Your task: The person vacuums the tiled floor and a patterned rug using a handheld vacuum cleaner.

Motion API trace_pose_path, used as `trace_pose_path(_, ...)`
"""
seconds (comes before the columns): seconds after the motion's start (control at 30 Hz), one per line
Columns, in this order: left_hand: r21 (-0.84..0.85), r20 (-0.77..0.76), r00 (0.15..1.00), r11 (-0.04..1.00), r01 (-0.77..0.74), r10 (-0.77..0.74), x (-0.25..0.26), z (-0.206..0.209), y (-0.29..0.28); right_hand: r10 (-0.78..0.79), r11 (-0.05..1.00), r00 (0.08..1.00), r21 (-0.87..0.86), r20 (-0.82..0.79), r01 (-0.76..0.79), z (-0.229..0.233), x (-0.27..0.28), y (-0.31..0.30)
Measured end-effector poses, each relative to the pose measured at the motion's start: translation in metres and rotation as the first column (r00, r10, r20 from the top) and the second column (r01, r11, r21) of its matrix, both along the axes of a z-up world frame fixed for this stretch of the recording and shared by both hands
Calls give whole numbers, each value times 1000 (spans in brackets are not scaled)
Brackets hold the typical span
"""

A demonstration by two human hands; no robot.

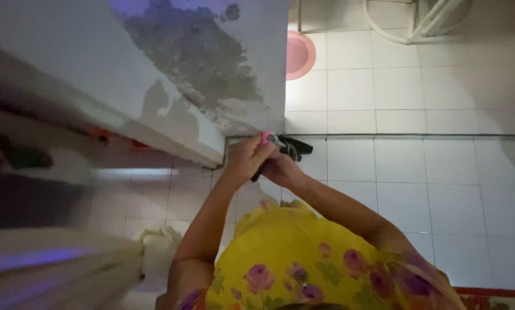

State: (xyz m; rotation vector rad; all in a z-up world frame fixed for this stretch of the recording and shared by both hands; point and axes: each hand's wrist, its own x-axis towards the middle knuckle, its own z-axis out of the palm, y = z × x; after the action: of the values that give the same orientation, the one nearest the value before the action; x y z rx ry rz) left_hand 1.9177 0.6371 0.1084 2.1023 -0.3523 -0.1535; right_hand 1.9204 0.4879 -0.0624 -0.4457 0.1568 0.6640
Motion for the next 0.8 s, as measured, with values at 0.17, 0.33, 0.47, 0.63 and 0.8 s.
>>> trace_pose_path(0.17, 369, 322, 930, 928, 47, -175, 38, -9, 21, -181, 983, 973, 8, -142, 184, 18, 31, 30)
trace_pose_path(0.33, 517, 0, 965, 827, 223, -261, 82, -13, 42, -312, 950, 948, -10, -69, 312, 26, 43, 64)
trace_pose_path(0.47, 617, -226, 920, 684, 389, -320, 109, -7, 59, -415, 909, 907, 19, -70, 417, 5, 45, 100)
trace_pose_path(0.63, 430, -165, 800, 688, 584, -577, 137, -35, 91, -505, 863, 859, -79, -89, 499, 2, 53, 124)
trace_pose_path(0.8, 332, 42, 732, 701, 632, -680, 140, -62, 108, -590, 800, 807, -150, -19, 581, 16, 40, 143)
